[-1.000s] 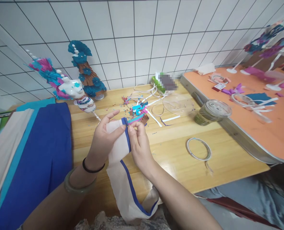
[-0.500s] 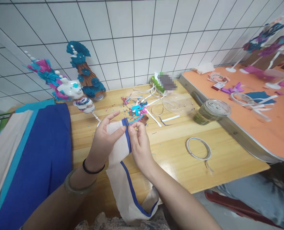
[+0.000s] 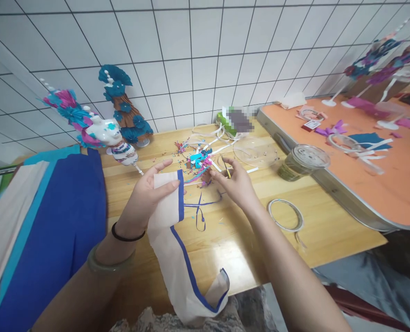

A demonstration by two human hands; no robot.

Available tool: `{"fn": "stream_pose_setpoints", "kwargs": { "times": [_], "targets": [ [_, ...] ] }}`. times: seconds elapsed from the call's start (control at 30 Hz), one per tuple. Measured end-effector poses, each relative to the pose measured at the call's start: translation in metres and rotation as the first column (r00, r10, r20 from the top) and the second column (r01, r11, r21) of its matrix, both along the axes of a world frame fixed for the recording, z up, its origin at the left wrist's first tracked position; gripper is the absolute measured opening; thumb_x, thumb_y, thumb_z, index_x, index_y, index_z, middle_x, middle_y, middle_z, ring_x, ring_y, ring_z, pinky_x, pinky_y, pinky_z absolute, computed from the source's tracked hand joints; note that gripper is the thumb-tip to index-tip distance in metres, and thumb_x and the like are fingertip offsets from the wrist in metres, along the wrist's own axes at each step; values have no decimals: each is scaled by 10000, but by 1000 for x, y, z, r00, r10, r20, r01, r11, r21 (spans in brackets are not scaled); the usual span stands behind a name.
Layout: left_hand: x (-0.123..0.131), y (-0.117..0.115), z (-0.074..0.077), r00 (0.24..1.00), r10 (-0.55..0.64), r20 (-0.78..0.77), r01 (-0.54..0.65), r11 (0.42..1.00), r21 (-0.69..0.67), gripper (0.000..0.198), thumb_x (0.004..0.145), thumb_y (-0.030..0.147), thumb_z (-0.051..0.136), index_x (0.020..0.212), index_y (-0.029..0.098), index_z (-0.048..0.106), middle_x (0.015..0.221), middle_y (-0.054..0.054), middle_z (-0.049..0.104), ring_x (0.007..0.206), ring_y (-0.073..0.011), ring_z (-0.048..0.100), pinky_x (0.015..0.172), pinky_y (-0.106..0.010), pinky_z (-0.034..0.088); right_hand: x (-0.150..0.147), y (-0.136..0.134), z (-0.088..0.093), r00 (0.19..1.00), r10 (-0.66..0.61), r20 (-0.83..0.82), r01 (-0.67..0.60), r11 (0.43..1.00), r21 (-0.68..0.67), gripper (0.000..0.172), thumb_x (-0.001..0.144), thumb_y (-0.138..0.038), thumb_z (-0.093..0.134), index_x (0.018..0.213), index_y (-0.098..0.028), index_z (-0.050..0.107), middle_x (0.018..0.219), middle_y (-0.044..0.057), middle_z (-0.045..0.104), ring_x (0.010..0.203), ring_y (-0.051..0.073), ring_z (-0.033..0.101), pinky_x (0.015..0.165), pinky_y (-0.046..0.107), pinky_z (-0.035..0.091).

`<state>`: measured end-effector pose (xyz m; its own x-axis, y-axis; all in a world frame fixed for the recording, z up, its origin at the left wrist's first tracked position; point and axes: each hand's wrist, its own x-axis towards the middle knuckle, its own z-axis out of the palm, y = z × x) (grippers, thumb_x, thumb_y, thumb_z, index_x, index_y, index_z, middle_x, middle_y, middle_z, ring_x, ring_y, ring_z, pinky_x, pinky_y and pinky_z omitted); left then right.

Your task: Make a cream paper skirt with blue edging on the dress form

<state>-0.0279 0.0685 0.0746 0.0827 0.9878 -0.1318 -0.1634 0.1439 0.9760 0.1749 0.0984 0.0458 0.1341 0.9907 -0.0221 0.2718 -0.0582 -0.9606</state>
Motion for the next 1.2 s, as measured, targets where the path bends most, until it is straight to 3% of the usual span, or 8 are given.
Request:
{"fn": "stream_pose_setpoints", "kwargs": {
  "times": [0.1,0.23,0.43,0.63,0.83,1.0,1.13,1.2],
  "targets": [
    [-1,0,1,999,-7,51,7,1000,-2,605,678,235,727,1234,210,490,927,-42,680,753,-162,643,720,-316,525,-4,-12,15,985,124,-123,-125,992,5,622,702,-460,694,1220,-186,483,807,51,690,536,122,534,468,248,348],
    [0,0,1,997,8,83,-10,1000,27,610,677,242,732,1233,199,484,991,-67,679,789,-180,654,711,-314,534,-28,-31,28,916,302,-263,-300,953,51,605,677,-357,740,1200,-184,491,866,57,688,804,183,622,634,295,448],
    [-2,1,0,998,-23,55,21,999,38,584,678,261,736,1209,200,502,852,-43,685,694,-170,652,639,-302,544,-40,-35,21,837,391,-382,-408,912,39,607,693,-276,735,1220,-160,458,691,-29,619,637,116,557,565,251,402],
    [-4,3,1,997,13,70,-15,1000,24,597,663,251,743,1207,203,502,852,-37,688,693,-167,650,636,-301,547,-31,-37,18,853,370,-367,-389,921,25,595,698,-307,729,1207,-163,458,668,-37,598,536,89,492,500,235,339],
    [-3,3,0,999,17,38,-18,1000,10,617,652,241,745,1217,193,500,830,-41,689,683,-171,649,639,-316,545,-17,-30,10,987,111,-114,-99,989,105,643,680,-327,733,1247,-177,468,716,-3,614,667,156,574,595,297,433],
    [1,1,-4,998,23,-50,-19,998,64,623,659,239,739,1232,186,503,929,-68,681,802,-193,654,726,-334,536,-20,-38,17,964,206,-171,-199,978,55,653,697,-333,727,1271,-183,454,838,50,658,819,194,610,684,326,465],
    [1,1,-7,997,41,-61,-34,994,106,630,652,231,743,1236,205,507,990,-75,671,857,-204,650,766,-344,529,-31,-49,15,936,279,-215,-276,960,43,421,819,-460,576,1122,-173,524,715,10,581,602,127,514,526,260,400],
    [0,1,-5,996,59,-61,-53,994,97,655,642,225,749,1246,200,496,982,-74,671,848,-205,650,764,-348,530,-37,-56,8,928,274,-252,-275,961,29,405,884,-510,442,1100,-174,512,660,-21,488,526,96,416,462,233,327]
  ]
}}
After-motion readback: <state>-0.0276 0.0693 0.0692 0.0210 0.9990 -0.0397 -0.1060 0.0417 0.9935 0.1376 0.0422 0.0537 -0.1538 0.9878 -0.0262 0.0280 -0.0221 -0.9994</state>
